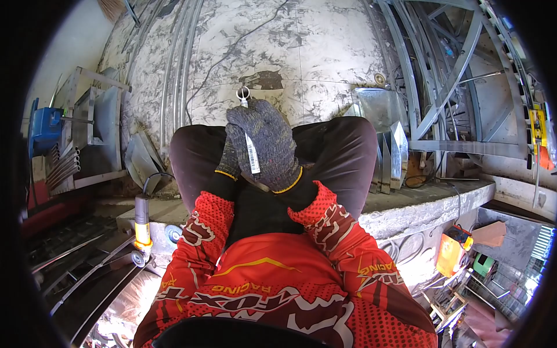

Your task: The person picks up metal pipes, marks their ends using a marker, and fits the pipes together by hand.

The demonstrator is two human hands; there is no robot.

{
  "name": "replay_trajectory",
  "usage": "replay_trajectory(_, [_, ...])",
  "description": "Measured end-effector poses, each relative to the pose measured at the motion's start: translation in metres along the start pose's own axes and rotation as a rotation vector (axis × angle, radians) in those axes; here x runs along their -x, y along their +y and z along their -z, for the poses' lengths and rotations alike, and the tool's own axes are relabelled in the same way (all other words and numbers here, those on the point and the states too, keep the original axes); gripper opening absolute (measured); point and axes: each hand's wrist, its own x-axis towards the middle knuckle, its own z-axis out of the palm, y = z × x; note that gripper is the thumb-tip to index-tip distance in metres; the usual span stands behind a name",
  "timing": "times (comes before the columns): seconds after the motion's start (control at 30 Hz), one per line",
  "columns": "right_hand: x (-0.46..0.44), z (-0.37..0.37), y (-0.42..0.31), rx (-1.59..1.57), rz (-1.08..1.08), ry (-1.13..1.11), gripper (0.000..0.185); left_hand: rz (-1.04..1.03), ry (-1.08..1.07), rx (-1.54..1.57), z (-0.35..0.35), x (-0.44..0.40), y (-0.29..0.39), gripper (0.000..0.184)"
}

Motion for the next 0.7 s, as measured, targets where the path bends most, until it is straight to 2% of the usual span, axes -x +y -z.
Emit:
replay_trajectory(0.1, [-0.001, 0.0, 0.0, 0.008, -0.002, -0.002, 0.026, -0.015, -0.013, 0.006, -0.002, 0.001, -0.005, 0.033])
replay_trajectory(0.17, [-0.001, -0.003, 0.003, -0.006, 0.079, 0.054, 0.025, -0.03, -0.013, 0.021, -0.002, 0.001, -0.006, 0.034])
replay_trajectory(0.27, [0.004, 0.005, -0.002, 0.056, 0.02, -0.015, 0.025, -0.046, -0.002, 0.033, 0.005, -0.002, 0.007, 0.032])
replay_trajectory(0.3, [0.005, 0.006, -0.002, 0.057, 0.021, -0.014, 0.025, 0.097, 0.036, 0.328, 0.009, 0.0, 0.016, 0.031])
replay_trajectory(0.37, [0.009, 0.008, -0.002, 0.011, 0.032, 0.005, 0.023, 0.241, 0.073, 0.623, 0.03, -0.001, 0.056, 0.031])
replay_trajectory(0.43, [0.013, 0.011, -0.004, -0.043, 0.028, 0.073, 0.022, 0.246, 0.041, 0.312, 0.052, -0.004, 0.094, 0.032])
replay_trajectory(0.47, [0.014, 0.013, -0.004, -0.097, 0.021, 0.14, 0.021, 0.246, 0.042, 0.311, 0.048, -0.004, 0.086, 0.032])
replay_trajectory(0.5, [0.015, 0.018, 0.001, 0.145, 0.141, 0.052, 0.021, 0.194, 0.079, 0.324, 0.04, -0.004, 0.073, 0.031])
replay_trajectory(0.53, [0.014, 0.022, 0.002, 0.145, 0.139, 0.054, 0.021, 0.141, 0.115, 0.337, 0.042, -0.007, 0.077, 0.03])
replay_trajectory(0.63, [0.012, 0.031, 0.003, 0.166, 0.173, 0.112, 0.028, 0.243, 0.096, 0.378, 0.048, -0.006, 0.091, 0.029])
replay_trajectory(0.7, [0.014, 0.034, 0.004, 0.264, 0.133, 0.067, 0.024, 0.28, 0.099, 0.366, 0.047, -0.007, 0.092, 0.03])
